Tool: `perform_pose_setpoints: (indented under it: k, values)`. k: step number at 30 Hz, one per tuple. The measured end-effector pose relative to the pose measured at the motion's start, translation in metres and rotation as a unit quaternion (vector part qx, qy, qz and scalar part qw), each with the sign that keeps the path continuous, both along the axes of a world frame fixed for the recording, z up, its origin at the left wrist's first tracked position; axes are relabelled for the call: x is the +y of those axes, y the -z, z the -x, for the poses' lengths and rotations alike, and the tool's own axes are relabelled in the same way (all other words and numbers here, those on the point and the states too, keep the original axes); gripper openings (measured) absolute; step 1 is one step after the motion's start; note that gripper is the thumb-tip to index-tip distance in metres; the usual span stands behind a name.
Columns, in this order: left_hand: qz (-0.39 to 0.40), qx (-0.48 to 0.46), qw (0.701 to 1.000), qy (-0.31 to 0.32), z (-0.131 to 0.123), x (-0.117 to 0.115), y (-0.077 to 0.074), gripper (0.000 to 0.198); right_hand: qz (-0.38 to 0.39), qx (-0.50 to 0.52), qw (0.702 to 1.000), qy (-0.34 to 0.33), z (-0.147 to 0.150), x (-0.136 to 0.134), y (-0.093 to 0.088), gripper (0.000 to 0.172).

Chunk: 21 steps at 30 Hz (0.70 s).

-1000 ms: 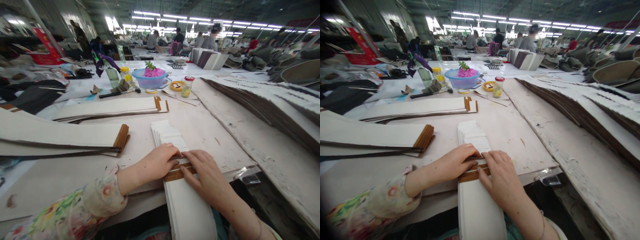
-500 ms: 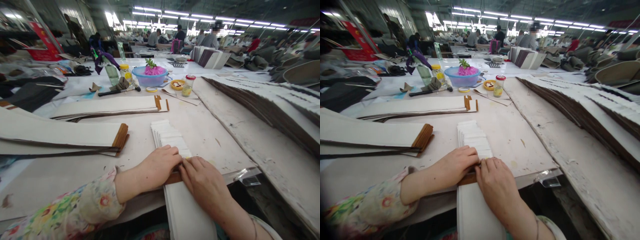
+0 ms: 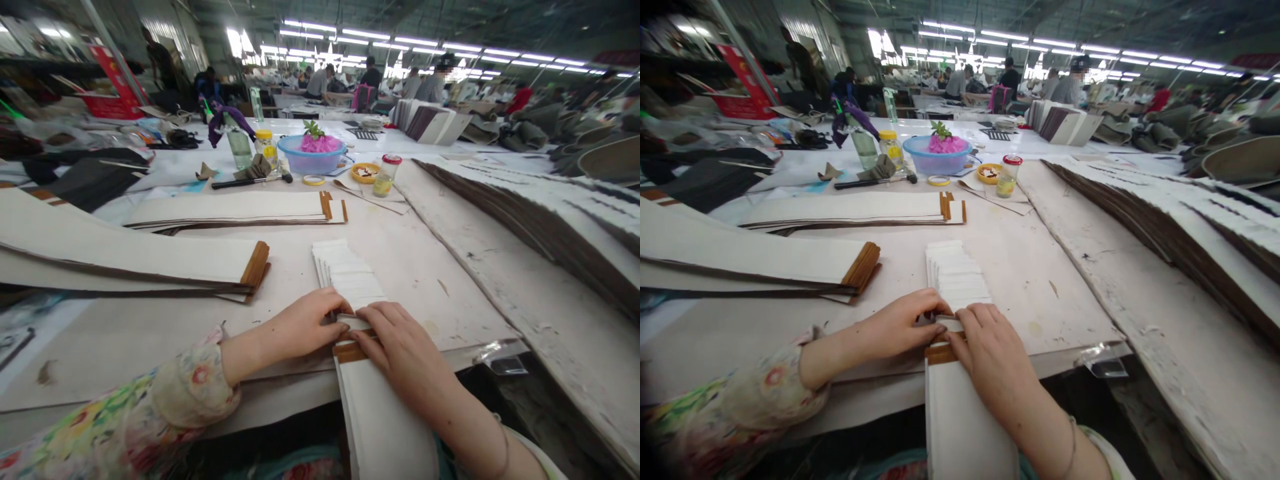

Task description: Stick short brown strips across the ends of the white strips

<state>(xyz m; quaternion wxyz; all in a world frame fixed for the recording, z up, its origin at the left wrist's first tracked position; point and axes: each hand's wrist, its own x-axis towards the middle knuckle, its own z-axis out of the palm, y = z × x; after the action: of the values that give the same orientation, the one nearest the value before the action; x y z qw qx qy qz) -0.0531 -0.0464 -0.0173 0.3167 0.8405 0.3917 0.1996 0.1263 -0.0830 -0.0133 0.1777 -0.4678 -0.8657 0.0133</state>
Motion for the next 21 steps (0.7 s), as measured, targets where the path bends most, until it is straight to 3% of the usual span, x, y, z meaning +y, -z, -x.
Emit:
perform_pose_setpoints:
  k: [6,13,21]
  values:
    - [-0.037,0.005,0.999,0.028,0.001,-0.004,-0.004,0.009,0.0,0.03,0.999,-0.014,0.003,0.001,0.003,0.019]
    - [-0.176,0.154,0.969,0.078,0.003,-0.012,-0.002,0.02,-0.067,-0.049,0.996,-0.026,0.006,-0.001,0.004,0.029]
    - [-0.185,0.08,0.974,0.107,0.028,-0.012,0.014,0.033,-0.058,-0.038,0.997,-0.038,0.003,-0.001,0.001,0.025]
